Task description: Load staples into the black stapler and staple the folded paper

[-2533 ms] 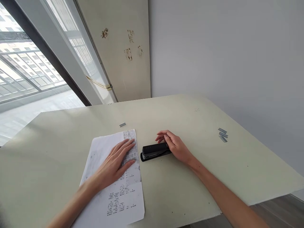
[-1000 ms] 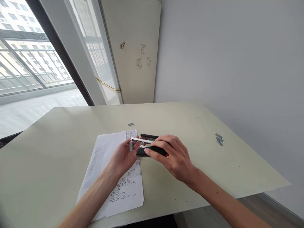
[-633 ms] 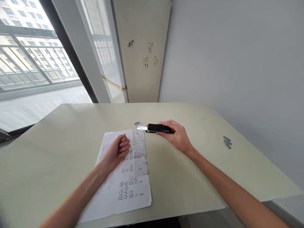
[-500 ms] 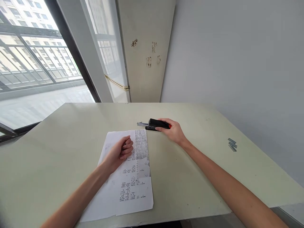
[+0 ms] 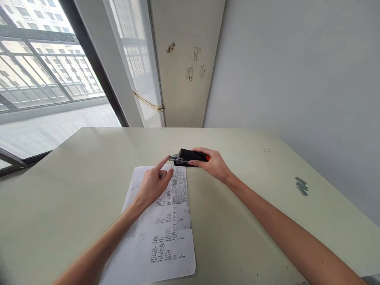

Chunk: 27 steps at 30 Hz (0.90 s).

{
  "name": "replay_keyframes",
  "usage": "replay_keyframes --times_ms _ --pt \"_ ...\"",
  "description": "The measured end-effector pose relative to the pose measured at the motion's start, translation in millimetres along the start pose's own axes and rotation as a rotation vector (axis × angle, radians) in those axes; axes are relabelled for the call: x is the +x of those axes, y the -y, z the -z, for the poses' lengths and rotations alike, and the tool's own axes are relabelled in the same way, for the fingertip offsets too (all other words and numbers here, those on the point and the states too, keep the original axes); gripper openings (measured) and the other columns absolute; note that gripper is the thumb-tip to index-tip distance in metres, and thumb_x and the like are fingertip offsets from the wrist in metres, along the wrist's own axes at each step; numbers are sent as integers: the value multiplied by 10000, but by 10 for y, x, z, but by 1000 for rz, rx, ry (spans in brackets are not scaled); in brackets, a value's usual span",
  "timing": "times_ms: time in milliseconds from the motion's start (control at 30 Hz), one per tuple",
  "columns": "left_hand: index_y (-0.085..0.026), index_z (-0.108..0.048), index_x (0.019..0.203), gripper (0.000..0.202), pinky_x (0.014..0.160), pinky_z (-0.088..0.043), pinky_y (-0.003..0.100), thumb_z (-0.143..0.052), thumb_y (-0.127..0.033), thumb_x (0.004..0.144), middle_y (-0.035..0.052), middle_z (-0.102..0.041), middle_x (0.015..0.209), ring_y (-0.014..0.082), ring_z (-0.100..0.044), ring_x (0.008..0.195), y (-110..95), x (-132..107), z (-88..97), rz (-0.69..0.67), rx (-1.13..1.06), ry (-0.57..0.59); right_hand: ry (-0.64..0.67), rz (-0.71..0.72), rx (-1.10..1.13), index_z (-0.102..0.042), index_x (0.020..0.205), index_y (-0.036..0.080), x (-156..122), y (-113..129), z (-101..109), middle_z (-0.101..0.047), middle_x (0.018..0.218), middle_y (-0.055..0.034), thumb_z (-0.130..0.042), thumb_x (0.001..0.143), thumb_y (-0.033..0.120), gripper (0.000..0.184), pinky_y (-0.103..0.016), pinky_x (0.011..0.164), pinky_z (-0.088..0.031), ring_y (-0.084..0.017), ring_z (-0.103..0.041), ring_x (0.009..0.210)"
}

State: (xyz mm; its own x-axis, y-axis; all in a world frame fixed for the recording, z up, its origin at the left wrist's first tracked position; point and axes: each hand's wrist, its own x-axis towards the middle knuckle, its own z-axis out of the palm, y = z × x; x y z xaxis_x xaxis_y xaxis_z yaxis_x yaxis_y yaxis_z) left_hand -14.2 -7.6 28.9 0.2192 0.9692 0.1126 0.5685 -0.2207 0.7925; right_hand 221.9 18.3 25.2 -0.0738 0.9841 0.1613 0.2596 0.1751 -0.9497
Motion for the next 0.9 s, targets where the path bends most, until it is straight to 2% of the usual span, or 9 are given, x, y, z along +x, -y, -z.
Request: replay_keyframes --times_ms 133,233,300,400,500,633,800,900 --pt "-116 -447 1579 648 573 -312 242 -455 -310 961 -120 -353 505 131 -334 489 -60 32 -146 -58 60 75 -3 12 -1 -781 1124 247 -38 77 -41 -786 1139 -42 -885 730 462 461 -421 980 -560 -266 -721 1056" --pt "-113 -443 1577 652 580 -322 245 -455 -313 956 -123 -362 501 131 -340 486 -52 37 -125 -63 75 93 -7 17 -2 -775 1137 249 -21 42 11 -783 1148 -40 -878 744 452 454 -409 982 -556 -259 -714 1073" --pt "-113 -483 1537 626 586 -336 246 -463 -351 959 -126 -363 495 132 -342 486 -7 16 -73 -20 47 81 -5 26 -13 -773 1146 253 23 -36 64 -780 1165 -39 -875 749 451 455 -410 993 -548 -259 -709 1088" --pt "-160 -654 1305 460 580 -342 247 -466 -392 955 -120 -355 489 130 -335 480 110 -56 -11 51 12 76 -6 33 -47 -772 1149 254 138 -192 130 -780 1162 -39 -871 744 473 470 -429 1009 -537 -267 -707 1091" --pt "-202 -716 1071 344 578 -337 245 -459 -397 953 -105 -334 500 129 -342 487 224 -150 -5 44 46 100 17 32 -92 -769 1150 253 279 -334 147 -786 1136 -42 -855 749 497 477 -447 1000 -537 -275 -710 1081" --pt "-215 -711 1030 327 576 -327 245 -448 -398 971 -103 -310 508 125 -307 496 270 -245 -42 11 51 114 89 46 -107 -767 1160 243 451 -449 79 -785 1175 -51 -845 757 475 471 -444 1005 -540 -275 -715 1099" --pt "-208 -707 970 280 541 -276 236 -510 -406 947 -100 -296 517 113 -258 507 209 -263 -29 43 -86 60 176 103 -139 -782 1130 249 616 -411 -86 -785 1185 -40 -839 773 403 393 -442 1060 -517 -268 -711 1134" --pt "-196 -699 974 264 489 -215 226 -607 -433 905 -100 -296 540 100 -239 494 113 -251 18 232 -359 46 149 168 -201 -761 1191 282 544 -214 -155 -747 1263 -43 -826 804 369 402 -483 1130 -453 -280 -655 1233"
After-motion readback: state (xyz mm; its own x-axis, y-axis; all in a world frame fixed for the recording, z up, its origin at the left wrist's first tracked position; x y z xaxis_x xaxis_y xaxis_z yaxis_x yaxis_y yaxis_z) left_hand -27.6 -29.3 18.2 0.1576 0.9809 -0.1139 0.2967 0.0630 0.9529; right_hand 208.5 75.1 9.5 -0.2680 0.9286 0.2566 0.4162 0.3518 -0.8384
